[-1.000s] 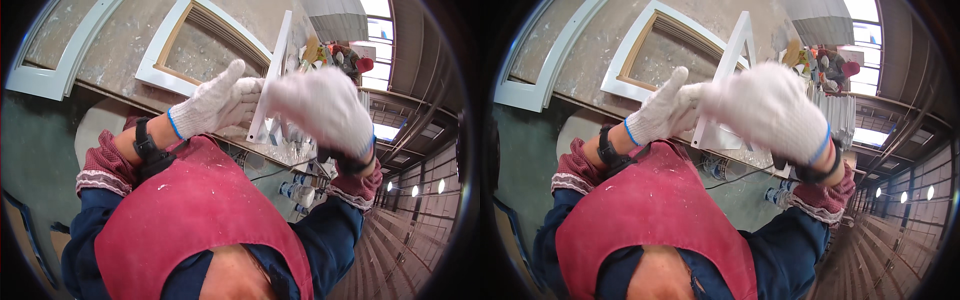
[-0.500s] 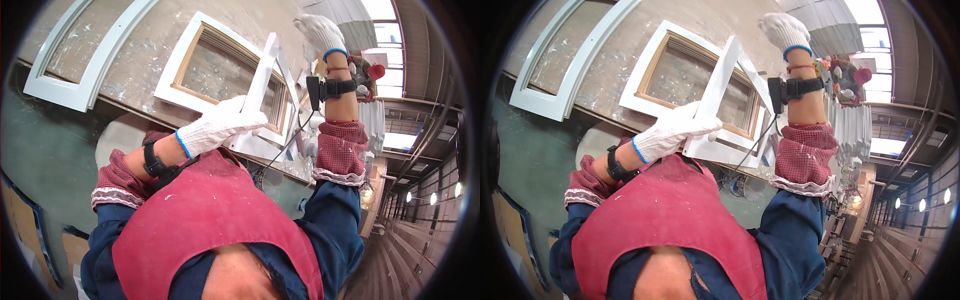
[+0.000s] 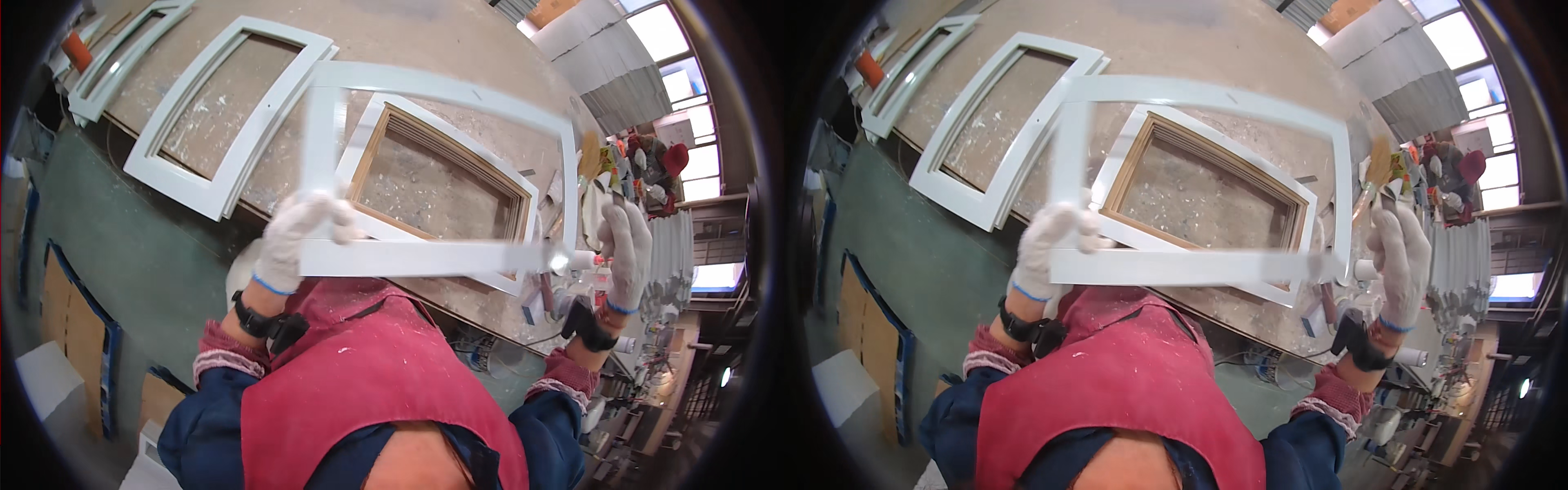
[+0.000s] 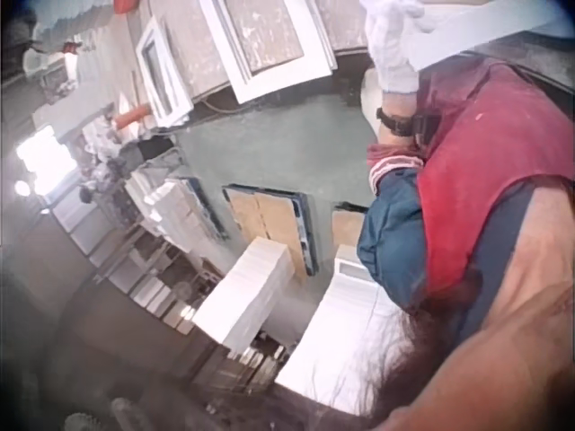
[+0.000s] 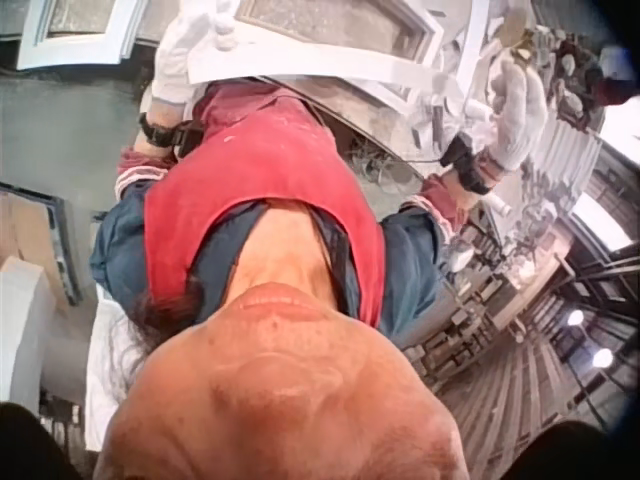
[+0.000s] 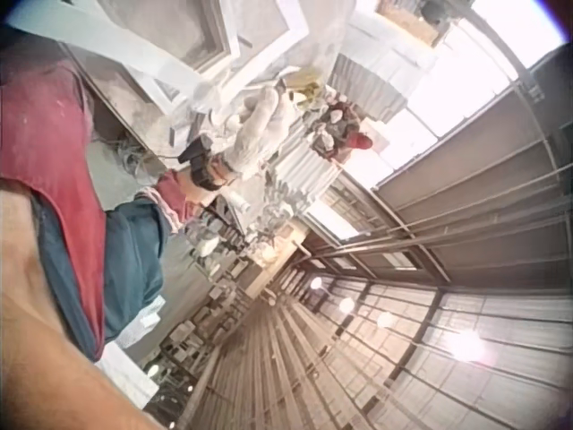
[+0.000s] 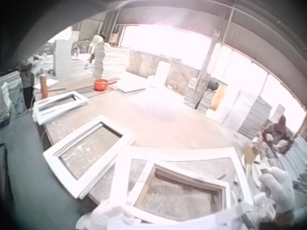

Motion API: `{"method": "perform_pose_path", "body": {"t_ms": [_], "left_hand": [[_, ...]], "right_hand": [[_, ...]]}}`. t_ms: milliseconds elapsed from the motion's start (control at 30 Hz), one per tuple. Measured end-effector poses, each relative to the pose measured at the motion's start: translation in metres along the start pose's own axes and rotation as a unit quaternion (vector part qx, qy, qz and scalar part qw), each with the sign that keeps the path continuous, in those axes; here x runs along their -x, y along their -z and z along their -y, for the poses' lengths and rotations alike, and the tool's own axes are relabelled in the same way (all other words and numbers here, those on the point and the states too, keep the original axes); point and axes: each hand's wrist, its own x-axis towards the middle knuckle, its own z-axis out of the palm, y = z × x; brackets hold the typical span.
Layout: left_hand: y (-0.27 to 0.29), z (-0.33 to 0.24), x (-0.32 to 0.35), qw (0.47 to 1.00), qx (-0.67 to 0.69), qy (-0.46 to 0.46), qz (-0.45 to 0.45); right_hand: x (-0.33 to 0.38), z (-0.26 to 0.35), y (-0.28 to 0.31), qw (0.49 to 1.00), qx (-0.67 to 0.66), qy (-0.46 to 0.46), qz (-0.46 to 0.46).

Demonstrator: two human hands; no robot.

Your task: The person sands the edges and corners of white-painted wooden frames using a sanding block. They repeatedly flip and rotate each frame to reach all sides, then place the finished frame onto a stack on the table before picking up the next one.

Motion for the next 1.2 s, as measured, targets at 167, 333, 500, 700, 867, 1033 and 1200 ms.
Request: {"method": "perform_pose_path", "body": {"t_ms": [167,333,500,700,867,1033,1200], "left_hand": [[0.044,-0.062,0.020,0.959,-0.006,-0.258,-0.121],[0.110,-0.107,0.022,0.913,-0.013,-0.363,-0.186],[0.145,-0.127,0.027,0.872,-0.114,-0.319,-0.354],[0.168,-0.178,0.086,0.577,-0.619,-0.175,-0.503],[0.036,-0.102,0.031,0.315,-0.763,-0.134,-0.549],[0.008,-0.018,-0.025,0.627,-0.750,-0.060,-0.203],[0.016,0.006,-0.048,0.605,-0.765,-0.076,-0.210]], "right_hand": [[0.031,-0.046,0.003,0.991,-0.090,-0.072,-0.074],[0.040,-0.097,-0.017,0.979,-0.160,-0.113,-0.055],[0.048,-0.159,-0.051,0.965,-0.186,-0.157,-0.093],[0.098,-0.203,-0.083,0.928,-0.252,-0.231,-0.146],[0.142,-0.206,-0.118,0.930,-0.231,-0.241,-0.153],[0.164,-0.187,-0.138,0.947,-0.168,-0.200,-0.186],[0.191,-0.172,-0.137,0.951,-0.178,-0.194,-0.164]]}}
